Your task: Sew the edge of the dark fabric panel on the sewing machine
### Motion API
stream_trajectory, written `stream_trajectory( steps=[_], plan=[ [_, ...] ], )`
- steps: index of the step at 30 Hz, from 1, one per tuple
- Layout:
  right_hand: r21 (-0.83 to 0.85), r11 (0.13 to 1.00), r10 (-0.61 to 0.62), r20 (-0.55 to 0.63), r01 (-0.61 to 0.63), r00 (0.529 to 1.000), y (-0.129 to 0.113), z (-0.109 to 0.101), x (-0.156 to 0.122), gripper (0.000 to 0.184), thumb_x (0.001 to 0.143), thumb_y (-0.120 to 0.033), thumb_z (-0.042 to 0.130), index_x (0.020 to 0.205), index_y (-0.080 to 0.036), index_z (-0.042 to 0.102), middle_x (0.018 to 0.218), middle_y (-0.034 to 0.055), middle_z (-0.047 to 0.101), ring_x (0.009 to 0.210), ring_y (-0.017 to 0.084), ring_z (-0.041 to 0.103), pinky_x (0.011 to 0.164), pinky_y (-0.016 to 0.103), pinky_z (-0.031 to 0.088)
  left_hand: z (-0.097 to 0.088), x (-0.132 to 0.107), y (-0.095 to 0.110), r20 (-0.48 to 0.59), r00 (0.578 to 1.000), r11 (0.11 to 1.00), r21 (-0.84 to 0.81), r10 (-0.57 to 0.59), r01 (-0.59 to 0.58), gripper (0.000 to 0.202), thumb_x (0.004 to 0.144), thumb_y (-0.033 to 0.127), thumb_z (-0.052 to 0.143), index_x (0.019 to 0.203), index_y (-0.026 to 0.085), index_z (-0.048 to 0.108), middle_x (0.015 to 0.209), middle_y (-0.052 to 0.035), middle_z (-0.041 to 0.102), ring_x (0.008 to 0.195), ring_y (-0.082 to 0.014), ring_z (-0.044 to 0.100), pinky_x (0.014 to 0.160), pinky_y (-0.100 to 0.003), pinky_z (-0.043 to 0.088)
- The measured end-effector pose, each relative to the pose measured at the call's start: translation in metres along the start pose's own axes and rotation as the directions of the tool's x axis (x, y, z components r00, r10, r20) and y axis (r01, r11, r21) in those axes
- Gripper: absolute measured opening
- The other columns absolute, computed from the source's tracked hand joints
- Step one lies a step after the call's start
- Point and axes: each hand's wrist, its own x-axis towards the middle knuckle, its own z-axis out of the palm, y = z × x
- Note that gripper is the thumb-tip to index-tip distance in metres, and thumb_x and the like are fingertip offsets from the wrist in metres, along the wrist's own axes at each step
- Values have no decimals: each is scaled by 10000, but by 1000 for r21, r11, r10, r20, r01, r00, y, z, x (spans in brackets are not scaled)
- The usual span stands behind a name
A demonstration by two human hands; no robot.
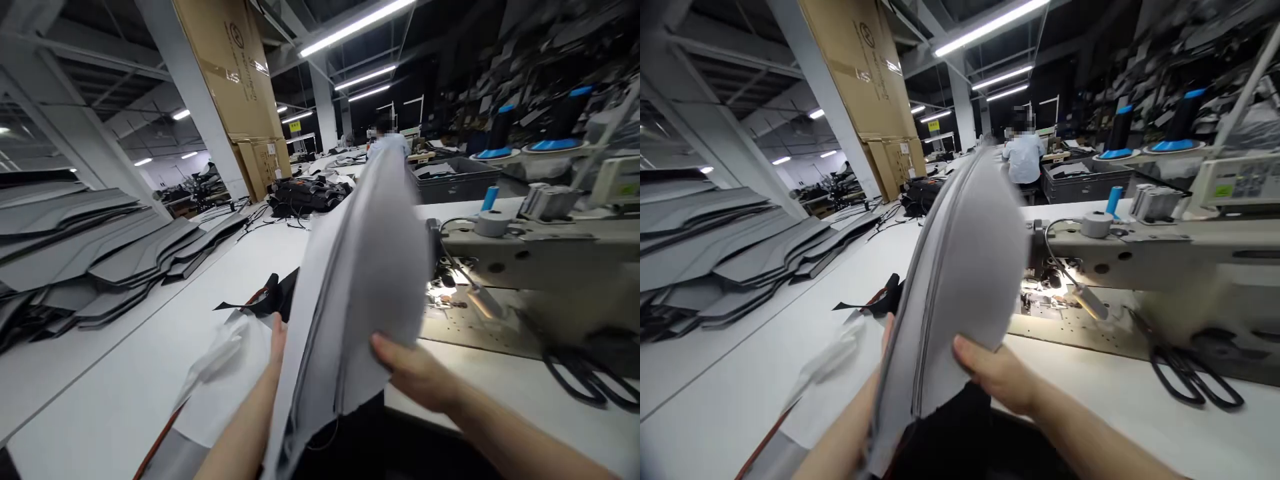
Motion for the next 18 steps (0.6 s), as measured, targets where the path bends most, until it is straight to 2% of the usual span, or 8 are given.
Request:
stream_trajectory(
  steps=[2,4,6,8,11,13,15,18],
  plan=[
    [203,955,213,48,-218,976,33,3,13,651,686,-587,705,1119,-122,564,1012,117,670,877,228,654,838,397,512,-18,3,-5,-34,993,953,-288,-114,99,869,864,730,13,1256,158,537,1032,-113,669,1048,-278,623,840,-417,540],
    [372,843,403,41,-388,914,67,-1,20,637,682,-532,708,1131,-116,532,950,112,686,818,219,668,800,368,520,-27,0,-9,19,956,795,-549,-294,256,708,837,707,342,1264,161,490,1019,-117,667,966,-276,652,801,-400,554],
    [427,806,448,14,-411,894,92,-8,20,612,722,-482,671,1185,-122,496,972,113,686,837,218,669,800,366,522,-30,-6,-8,130,906,722,-563,-403,402,649,741,478,620,1276,154,446,1004,-111,670,876,-274,668,766,-393,556],
    [387,843,405,2,-374,914,104,-13,15,623,730,-477,651,1225,-135,489,1053,116,671,931,232,654,849,380,512,-33,-11,0,165,902,817,-382,-398,431,671,698,297,640,1311,148,412,1028,-109,666,872,-269,661,762,-380,547],
    [176,941,296,-10,-290,955,102,-12,10,669,670,-513,661,1191,-107,557,1116,129,650,1061,266,603,942,382,472,-48,-14,27,59,953,942,184,-296,281,745,716,195,555,1420,153,317,1096,-120,642,967,-268,627,834,-369,509],
    [-12,973,229,12,-229,973,96,-7,9,623,691,-478,618,1169,-80,589,1147,134,639,1121,275,566,987,366,440,-62,-11,60,-98,979,785,585,-178,202,792,757,175,494,1484,121,184,1129,-147,615,1002,-284,604,861,-401,480],
    [-181,968,191,64,-177,979,91,0,11,511,748,-400,540,1147,-90,619,1153,113,642,1129,264,560,984,337,437,-66,-7,102,-167,986,618,777,19,120,759,832,212,423,1502,94,86,1200,-171,569,1054,-298,574,865,-426,467],
    [-411,907,160,144,-88,977,98,9,11,382,779,-323,484,1067,-161,676,1083,67,678,1026,241,618,882,288,482,-37,8,162,121,951,566,780,283,-267,668,905,316,370,1505,160,122,1327,-121,499,1196,-247,492,965,-383,436]
  ],
)
